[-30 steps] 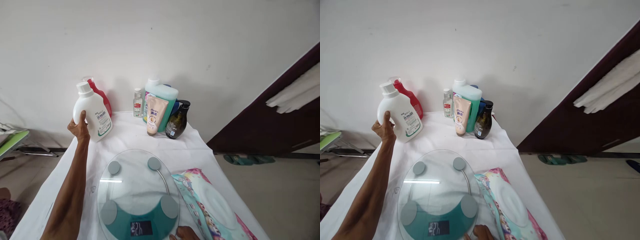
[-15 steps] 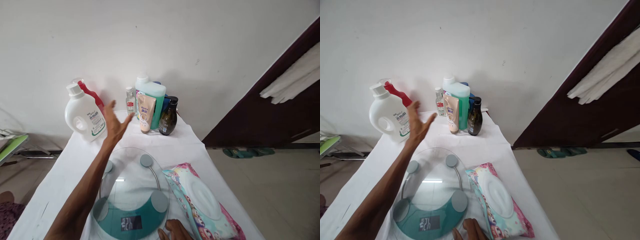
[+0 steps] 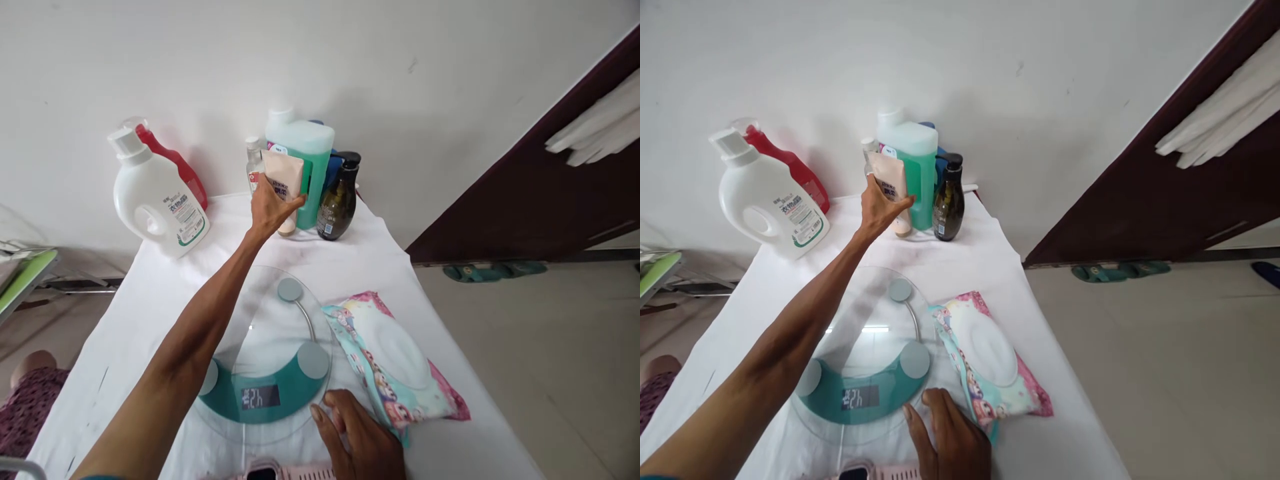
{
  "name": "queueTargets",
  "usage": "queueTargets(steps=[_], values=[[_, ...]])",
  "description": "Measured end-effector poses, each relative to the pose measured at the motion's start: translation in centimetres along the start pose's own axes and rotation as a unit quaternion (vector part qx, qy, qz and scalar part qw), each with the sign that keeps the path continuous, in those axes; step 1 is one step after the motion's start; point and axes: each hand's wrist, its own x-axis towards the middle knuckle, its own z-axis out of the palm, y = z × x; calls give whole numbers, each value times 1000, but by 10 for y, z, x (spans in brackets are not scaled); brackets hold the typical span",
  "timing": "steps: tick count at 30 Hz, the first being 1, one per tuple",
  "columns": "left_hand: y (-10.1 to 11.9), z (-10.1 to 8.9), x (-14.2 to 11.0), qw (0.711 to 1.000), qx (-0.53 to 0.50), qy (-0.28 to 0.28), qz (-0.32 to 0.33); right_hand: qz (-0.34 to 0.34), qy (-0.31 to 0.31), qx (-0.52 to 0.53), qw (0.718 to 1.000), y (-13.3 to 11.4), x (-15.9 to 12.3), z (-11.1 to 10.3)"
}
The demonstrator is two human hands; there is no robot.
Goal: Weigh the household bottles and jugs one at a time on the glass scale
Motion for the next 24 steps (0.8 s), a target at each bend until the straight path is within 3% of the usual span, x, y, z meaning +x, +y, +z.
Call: queueTargets(steps=[3,6,9,12,17,20,24], values=[[3,-26,-11,998,-32,48,37,-6,-13,-1,1000,-3,6,-7],[7,-67,-38,990,-64,82,92,-8,-15,-2,1000,-7,10,-10],[12,-107,-84,991,-62,69,95,-3,-18,-1,1000,-9,11,-10],[14,-133,-131,996,-49,26,65,12,-21,8,1000,-11,11,-10],[8,-150,-174,997,-64,2,45,39,-40,21,998,-12,12,-9],[3,-151,-179,997,-65,4,47,40,-30,17,999,-13,12,-7],[0,-154,-181,996,-60,-34,59,41,-25,11,999,-14,12,-6]])
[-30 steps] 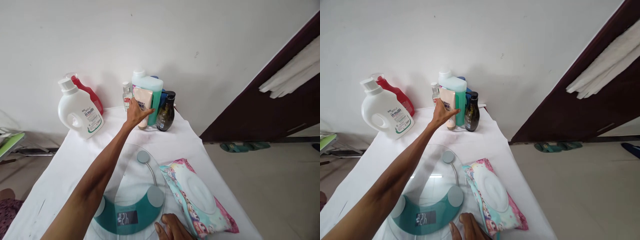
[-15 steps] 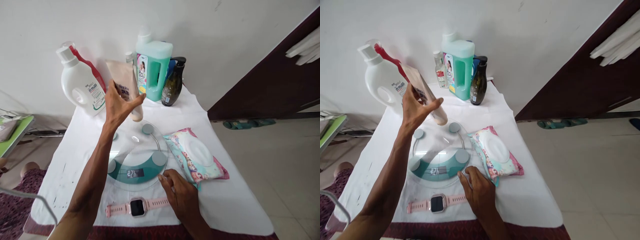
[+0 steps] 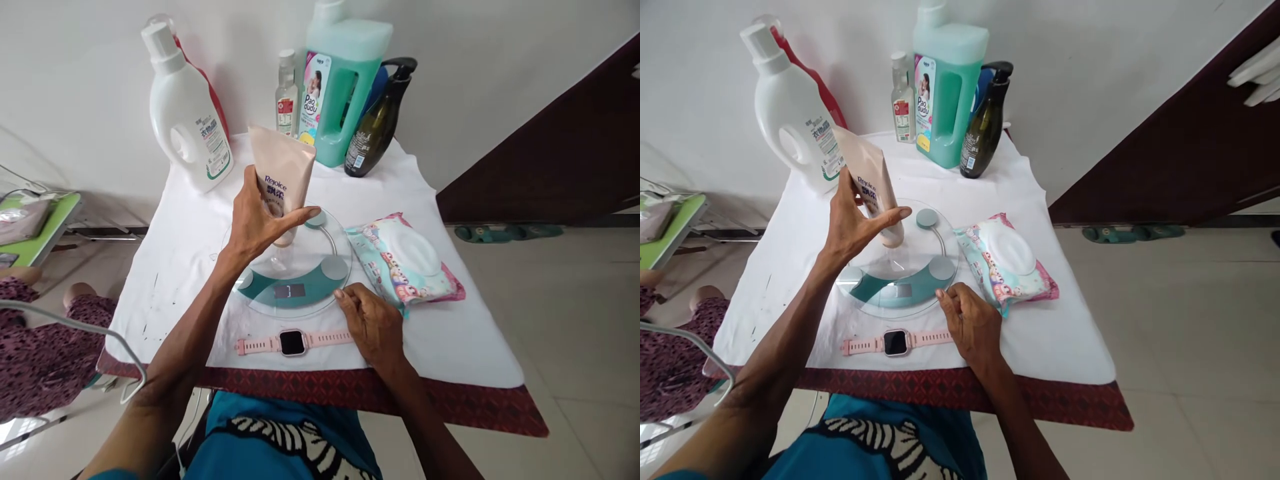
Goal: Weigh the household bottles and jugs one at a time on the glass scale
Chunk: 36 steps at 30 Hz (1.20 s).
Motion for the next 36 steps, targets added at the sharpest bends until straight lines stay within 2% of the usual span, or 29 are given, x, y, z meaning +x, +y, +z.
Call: queueTargets(steps=[4,6,12,16,23,36], values=[[-8,-13,-7,998,-33,-25,38,12,-5,-2,1000,-1,0,0],[-20,-22,-11,998,-50,-10,28,14,-6,1,1000,-1,0,0],[-85,-43,-38,984,-31,124,-124,12,2,-7,1000,0,0,2],[-116,-44,-53,970,-38,140,-194,4,5,-19,1000,1,0,3],[-120,-43,-51,968,-49,132,-210,-8,-9,-43,999,2,2,1],[-121,-45,-52,966,17,103,-238,-46,25,-49,997,1,3,2]])
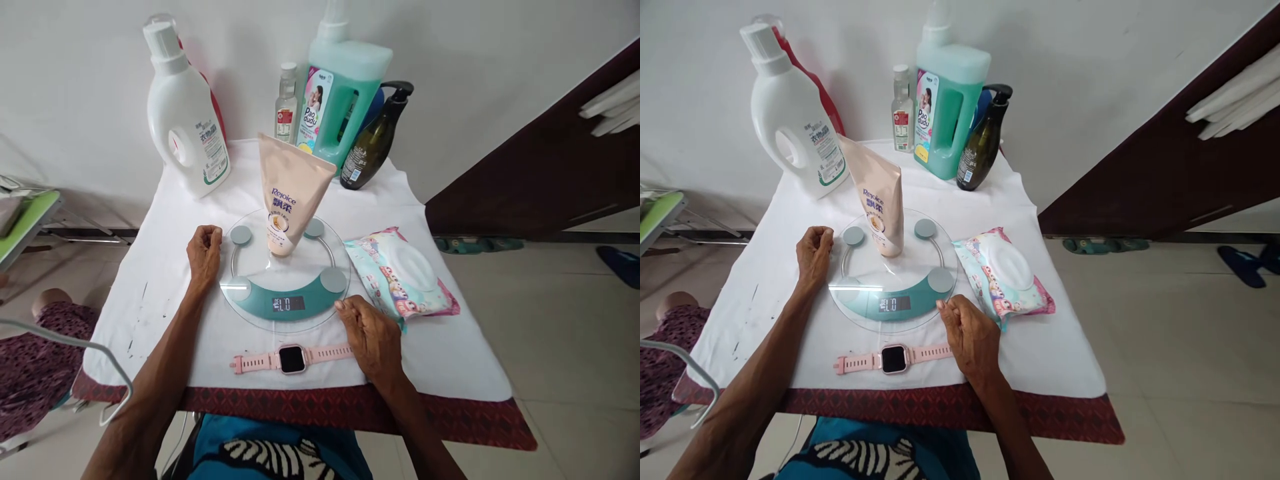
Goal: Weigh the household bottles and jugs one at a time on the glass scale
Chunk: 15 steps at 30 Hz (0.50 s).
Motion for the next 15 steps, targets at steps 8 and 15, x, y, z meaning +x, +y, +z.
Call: queueTargets(steps=[8,15], values=[[4,-1,0,1000,12,-2,-3,-8,5,4,1000,0,0,0],[4,-1,0,1000,16,0,-1,-7,4,6,1000,0,-1,-1]])
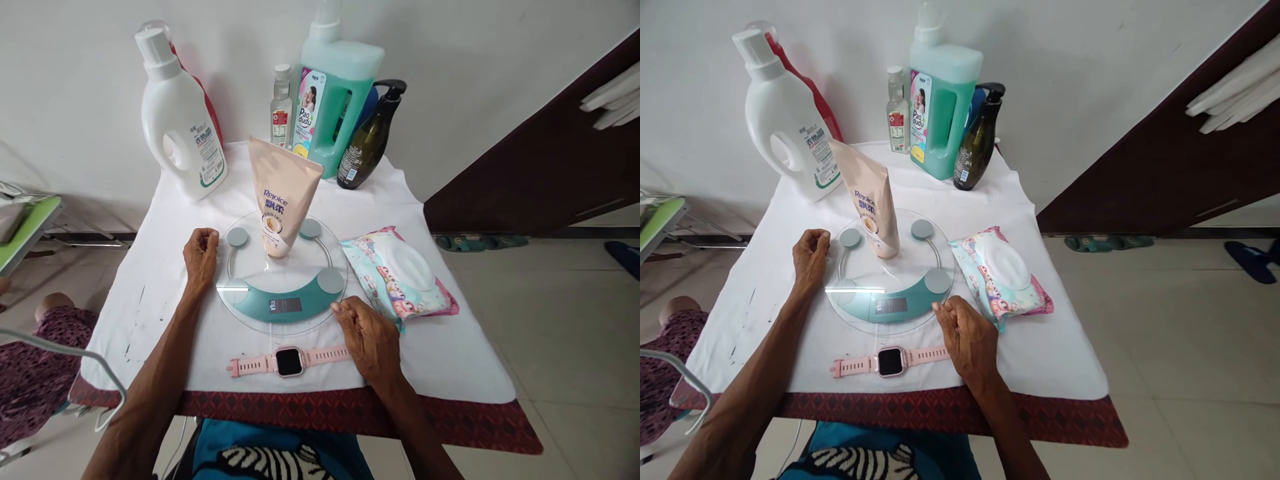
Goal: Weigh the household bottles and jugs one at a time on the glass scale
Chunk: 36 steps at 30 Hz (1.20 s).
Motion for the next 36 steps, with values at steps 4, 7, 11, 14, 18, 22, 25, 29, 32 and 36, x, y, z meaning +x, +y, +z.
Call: queueTargets(steps=[4,7,11,14,18,22,25,29,32,36], values=[[1,0,-1,1000,-4,1,1,-3,4,1,1000,-1,1,-1],[1,0,0,1000,0,3,3,-5,7,1,1000,-2,2,-1],[-2,1,1,1000,-9,1,-1,-1,-1,-3,1000,-1,1,0],[2,-1,0,1000,-10,0,-1,6,-6,-4,1000,1,-1,1],[27,-5,-4,995,2,37,95,20,-19,2,1000,1,-1,1],[69,5,-9,976,3,-50,210,22,-21,-7,1000,0,0,0],[91,24,-12,959,15,-116,257,17,-16,-13,1000,0,0,0],[99,45,-16,953,38,-142,266,3,-16,-6,1000,1,0,-1],[99,48,-21,957,41,-143,248,-11,-12,0,1000,5,-1,0],[103,48,-31,970,70,-105,208,-31,-7,15,999,9,-1,1]])
